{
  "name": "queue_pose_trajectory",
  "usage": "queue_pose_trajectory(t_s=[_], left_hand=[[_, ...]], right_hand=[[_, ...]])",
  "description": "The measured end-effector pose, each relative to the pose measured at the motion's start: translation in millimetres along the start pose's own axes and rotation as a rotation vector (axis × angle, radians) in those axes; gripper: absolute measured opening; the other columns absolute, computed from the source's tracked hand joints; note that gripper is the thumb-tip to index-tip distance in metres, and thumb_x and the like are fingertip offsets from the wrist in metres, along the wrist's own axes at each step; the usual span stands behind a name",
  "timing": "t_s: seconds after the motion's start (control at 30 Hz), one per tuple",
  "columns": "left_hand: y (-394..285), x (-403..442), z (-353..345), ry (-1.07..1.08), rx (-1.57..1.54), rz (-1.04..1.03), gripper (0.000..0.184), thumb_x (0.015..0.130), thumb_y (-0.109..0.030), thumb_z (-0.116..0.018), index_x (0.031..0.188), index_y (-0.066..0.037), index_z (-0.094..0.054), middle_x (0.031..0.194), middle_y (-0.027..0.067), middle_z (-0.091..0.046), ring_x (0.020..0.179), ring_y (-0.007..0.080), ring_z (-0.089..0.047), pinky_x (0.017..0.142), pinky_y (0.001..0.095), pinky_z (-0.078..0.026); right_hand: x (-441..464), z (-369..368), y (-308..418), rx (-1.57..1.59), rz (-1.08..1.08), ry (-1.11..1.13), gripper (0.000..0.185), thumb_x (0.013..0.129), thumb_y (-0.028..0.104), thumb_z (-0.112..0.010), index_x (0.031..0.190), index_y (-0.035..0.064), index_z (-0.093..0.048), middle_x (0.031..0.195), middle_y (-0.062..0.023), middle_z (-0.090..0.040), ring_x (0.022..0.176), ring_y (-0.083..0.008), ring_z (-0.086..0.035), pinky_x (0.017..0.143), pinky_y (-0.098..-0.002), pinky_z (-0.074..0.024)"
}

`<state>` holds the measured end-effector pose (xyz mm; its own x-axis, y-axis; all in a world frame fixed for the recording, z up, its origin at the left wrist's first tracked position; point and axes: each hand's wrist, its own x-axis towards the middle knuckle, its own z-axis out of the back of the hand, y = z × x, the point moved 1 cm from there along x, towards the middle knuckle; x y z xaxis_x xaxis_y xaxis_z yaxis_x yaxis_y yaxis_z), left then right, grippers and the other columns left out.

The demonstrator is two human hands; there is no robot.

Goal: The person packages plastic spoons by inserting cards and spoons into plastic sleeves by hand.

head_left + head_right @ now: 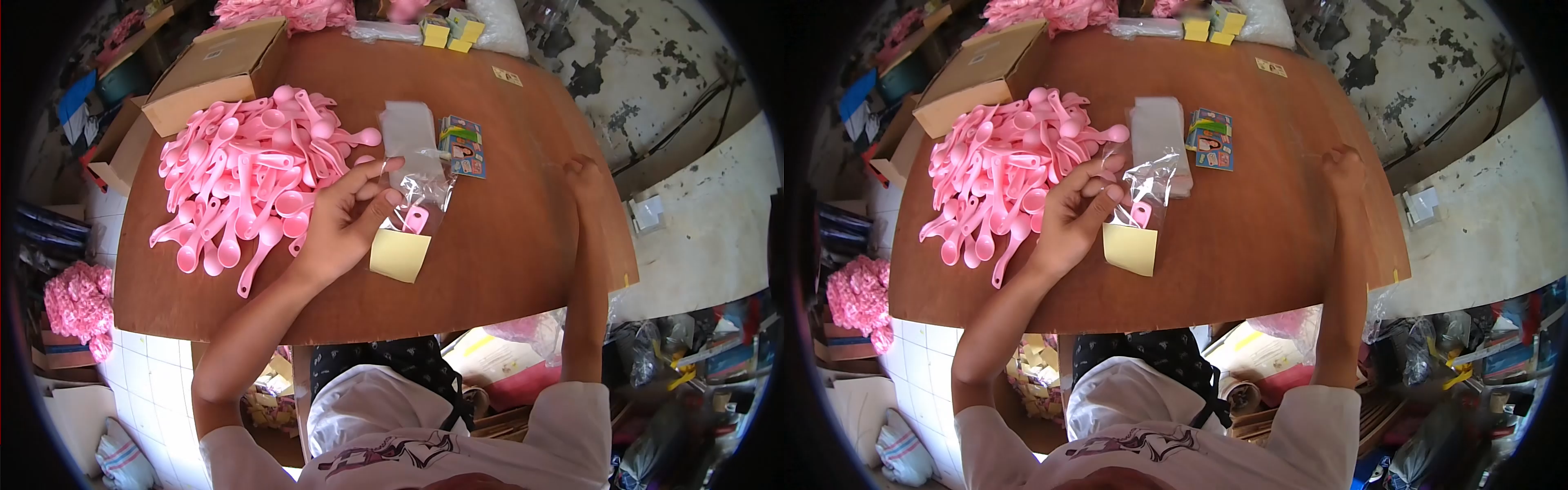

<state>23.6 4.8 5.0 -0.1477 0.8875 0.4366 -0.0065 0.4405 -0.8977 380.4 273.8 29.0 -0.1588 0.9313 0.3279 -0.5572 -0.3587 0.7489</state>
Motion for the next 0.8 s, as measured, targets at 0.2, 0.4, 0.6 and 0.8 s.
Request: queue_pose_trajectory(t_s=[0.2, 0.4, 0.6, 0.8], left_hand=[[1.5, -1.0, -3.0, -0.017, -0.018, 0.035, 0.034, 0.096, -0.008, -0.059, 0.128, 0.001, -0.053, 0.086, 0.0066, -0.070, 0.080, 0.0056, -0.059, 0.073, 0.0215, -0.046], [-0.9, 1.3, -1.5, -0.059, 0.001, 0.032, 0.033, 0.095, -0.008, -0.059, 0.126, 0.003, -0.054, 0.086, 0.0069, -0.069, 0.082, 0.0067, -0.060, 0.075, 0.0218, -0.047], [3.3, 4.0, 0.5, -0.107, -0.045, -0.017, 0.033, 0.095, -0.008, -0.061, 0.125, 0.004, -0.054, 0.088, 0.0069, -0.069, 0.085, 0.0070, -0.061, 0.076, 0.0220, -0.048], [8.2, 4.9, 8.2, -0.065, -0.097, 0.157, 0.028, 0.094, -0.009, -0.062, 0.118, 0.004, -0.059, 0.091, 0.0078, -0.069, 0.084, 0.0100, -0.064, 0.071, 0.0237, -0.052]], right_hand=[[-53.9, -26.5, 75.4, -0.164, 0.175, -0.037, 0.026, 0.086, 0.010, -0.062, 0.111, 0.0026, -0.068, 0.106, -0.0133, -0.069, 0.101, -0.0234, -0.066, 0.090, -0.0315, -0.0495], [-113.8, -91.2, 148.9, 0.541, 0.111, 0.779, 0.031, 0.088, 0.009, -0.069, 0.117, -0.0009, -0.062, 0.105, -0.0083, -0.066, 0.094, -0.0110, -0.063, 0.084, -0.0250, -0.0509], [-135.6, -135.8, 164.1, 0.708, 0.158, 0.711, 0.022, 0.092, 0.006, -0.064, 0.110, -0.0069, -0.062, 0.102, -0.0102, -0.068, 0.093, -0.0133, -0.066, 0.082, -0.0250, -0.0532], [-133.5, -143.3, 152.1, 0.721, 0.131, 0.616, 0.019, 0.093, 0.004, -0.062, 0.109, -0.0065, -0.063, 0.100, -0.0094, -0.068, 0.093, -0.0126, -0.065, 0.079, -0.0236, -0.0542]])
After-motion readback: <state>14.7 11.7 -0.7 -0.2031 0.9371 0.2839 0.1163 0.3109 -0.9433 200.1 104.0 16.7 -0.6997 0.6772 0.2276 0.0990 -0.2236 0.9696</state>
